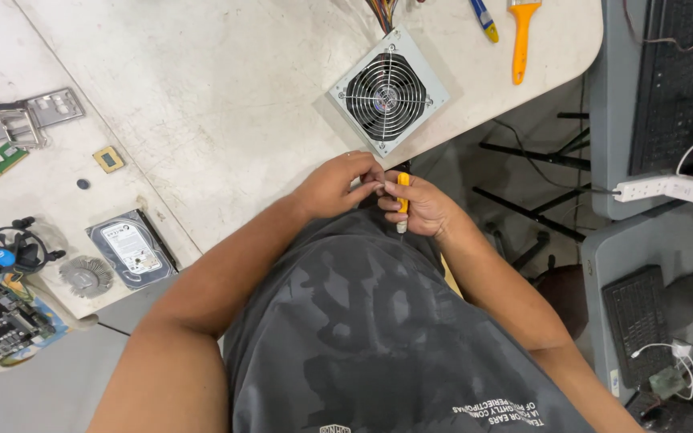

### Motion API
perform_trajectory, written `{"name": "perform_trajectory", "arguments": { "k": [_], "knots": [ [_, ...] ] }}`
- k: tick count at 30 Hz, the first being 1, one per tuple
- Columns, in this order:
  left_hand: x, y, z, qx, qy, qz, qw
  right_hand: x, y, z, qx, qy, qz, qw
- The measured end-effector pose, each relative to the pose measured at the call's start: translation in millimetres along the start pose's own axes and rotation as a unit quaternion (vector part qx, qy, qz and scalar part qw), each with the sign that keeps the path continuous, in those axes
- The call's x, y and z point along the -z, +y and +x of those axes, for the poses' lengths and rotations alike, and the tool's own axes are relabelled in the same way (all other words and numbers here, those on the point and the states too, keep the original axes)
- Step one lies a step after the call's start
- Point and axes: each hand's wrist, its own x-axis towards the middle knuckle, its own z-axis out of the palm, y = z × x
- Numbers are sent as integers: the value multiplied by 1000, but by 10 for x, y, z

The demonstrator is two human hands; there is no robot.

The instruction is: Removing screws from a power supply unit and inspecting a motherboard

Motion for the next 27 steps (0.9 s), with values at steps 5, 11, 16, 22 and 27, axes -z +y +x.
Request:
{"name": "perform_trajectory", "arguments": {
  "k": [5,11,16,22,27],
  "knots": [
    [-34,-83,-25,-20,44,47,998,-9,-28,33,12,8,7,1000],
    [-60,-372,-10,-21,166,112,980,82,0,160,127,190,-83,970],
    [74,-297,114,19,280,168,945,-196,-75,209,151,302,-87,937],
    [114,-208,256,106,302,234,918,-357,-126,203,105,368,-95,919],
    [131,-309,318,140,249,285,915,-350,-161,218,53,372,-59,925]
  ]
}}
